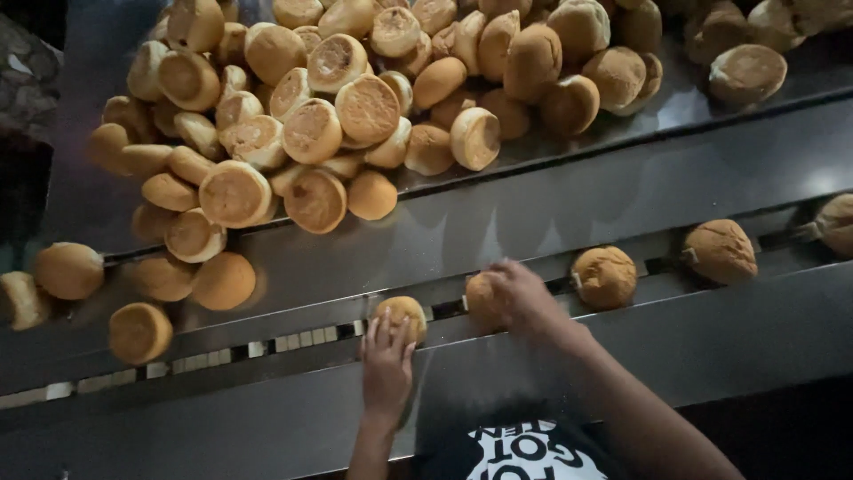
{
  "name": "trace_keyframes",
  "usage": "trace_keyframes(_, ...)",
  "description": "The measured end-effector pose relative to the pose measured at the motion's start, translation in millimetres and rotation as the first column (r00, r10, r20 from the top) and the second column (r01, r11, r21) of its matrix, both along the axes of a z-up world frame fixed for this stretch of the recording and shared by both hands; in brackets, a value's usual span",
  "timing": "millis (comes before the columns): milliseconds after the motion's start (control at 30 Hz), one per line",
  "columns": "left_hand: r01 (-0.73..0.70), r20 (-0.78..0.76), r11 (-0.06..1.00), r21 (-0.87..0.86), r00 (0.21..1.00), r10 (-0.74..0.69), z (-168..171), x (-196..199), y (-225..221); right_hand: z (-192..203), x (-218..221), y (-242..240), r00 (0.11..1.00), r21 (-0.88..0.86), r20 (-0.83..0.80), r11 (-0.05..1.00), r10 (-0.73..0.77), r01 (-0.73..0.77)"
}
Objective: Sorting and placing burger buns onto a conveyor belt from a large pile in a bakery production line.
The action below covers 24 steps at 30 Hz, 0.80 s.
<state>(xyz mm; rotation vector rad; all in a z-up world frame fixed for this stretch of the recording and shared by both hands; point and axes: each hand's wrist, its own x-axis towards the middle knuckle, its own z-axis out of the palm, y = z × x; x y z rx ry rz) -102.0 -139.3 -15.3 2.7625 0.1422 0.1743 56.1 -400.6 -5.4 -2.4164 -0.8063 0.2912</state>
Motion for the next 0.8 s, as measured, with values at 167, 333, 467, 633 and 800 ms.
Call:
trace_keyframes(167,-0.052,-0.068,0.994,0.098,0.996,0.059,-9.4,33.7,-38.7,61.4,71.5,24.7,0.972,0.177,0.122,0.968,-0.2,0.177)
trace_keyframes(333,-0.091,-0.152,0.985,-0.144,0.986,0.068,30.6,75.3,-58.7,76.2,145.8,77.9,0.934,0.224,0.179,0.937,-0.31,0.268)
trace_keyframes(467,-0.107,0.02,0.984,-0.144,0.994,0.111,64.9,115.0,-49.9,81.7,175.6,107.8,0.849,-0.075,0.502,0.97,-0.162,0.23)
trace_keyframes(633,-0.095,0.17,0.995,0.02,0.981,0.091,103.0,174.9,-14.0,24.1,199.7,72.4,0.87,-0.246,0.466,0.921,-0.163,0.304)
trace_keyframes(800,-0.224,-0.043,0.975,-0.009,0.974,0.223,46.2,241.1,31.6,-3.4,182.6,13.3,0.827,0.134,0.314,0.884,-0.467,0.448)
